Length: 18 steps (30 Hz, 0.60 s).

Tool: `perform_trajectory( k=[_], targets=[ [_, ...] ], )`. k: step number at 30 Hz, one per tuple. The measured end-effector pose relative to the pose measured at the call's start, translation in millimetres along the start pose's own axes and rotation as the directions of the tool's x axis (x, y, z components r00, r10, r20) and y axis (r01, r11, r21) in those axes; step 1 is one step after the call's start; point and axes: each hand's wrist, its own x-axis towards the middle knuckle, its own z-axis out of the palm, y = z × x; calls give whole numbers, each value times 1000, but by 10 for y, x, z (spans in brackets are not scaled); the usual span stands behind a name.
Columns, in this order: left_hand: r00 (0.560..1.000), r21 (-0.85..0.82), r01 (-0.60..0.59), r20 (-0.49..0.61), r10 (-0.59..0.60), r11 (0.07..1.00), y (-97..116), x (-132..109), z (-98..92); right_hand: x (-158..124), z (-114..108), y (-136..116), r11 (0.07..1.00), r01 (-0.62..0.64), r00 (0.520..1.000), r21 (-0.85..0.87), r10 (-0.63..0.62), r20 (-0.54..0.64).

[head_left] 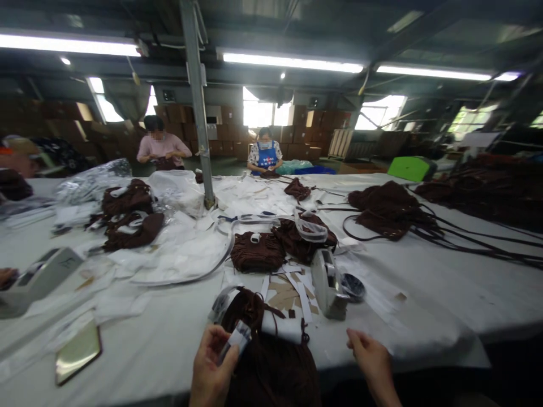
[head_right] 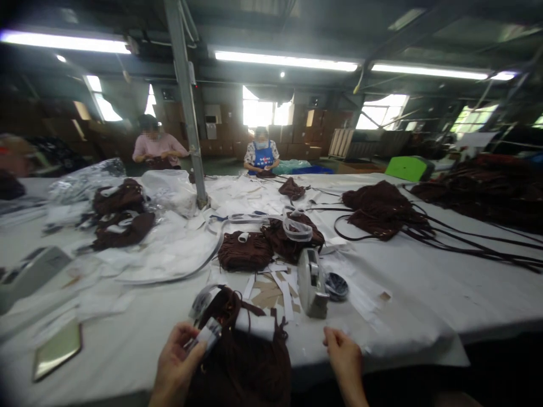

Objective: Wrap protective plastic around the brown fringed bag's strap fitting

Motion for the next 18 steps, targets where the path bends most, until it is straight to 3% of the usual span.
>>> perform_trajectory(
  k=[2,3,5,6,8,11,14,18],
  targets=[
    [998,62,-46,41,43,997,11,-19,9,-278,68,-266,998,37,989,55,-44,139],
    [996,101,-68,70,61,993,21,-29,14,-446,117,-438,989,48,962,142,-84,260],
    [989,175,-100,123,80,979,40,-49,20,-794,223,-808,955,-1,853,298,-155,498],
    [986,205,-112,146,82,972,46,-61,21,-951,274,-982,938,-29,806,346,-183,564],
    [980,248,-128,180,84,960,48,-86,15,-1189,366,-1260,911,-47,726,411,-251,640],
    [973,265,-147,211,91,953,42,-117,0,-1342,481,-1475,895,2,638,445,-344,689],
    [965,271,-188,228,127,944,43,-125,-8,-1361,566,-1542,905,65,606,421,-371,703],
    [950,330,-261,257,179,907,41,-122,-2,-1372,626,-1570,932,119,641,343,-336,690]
  ],
)
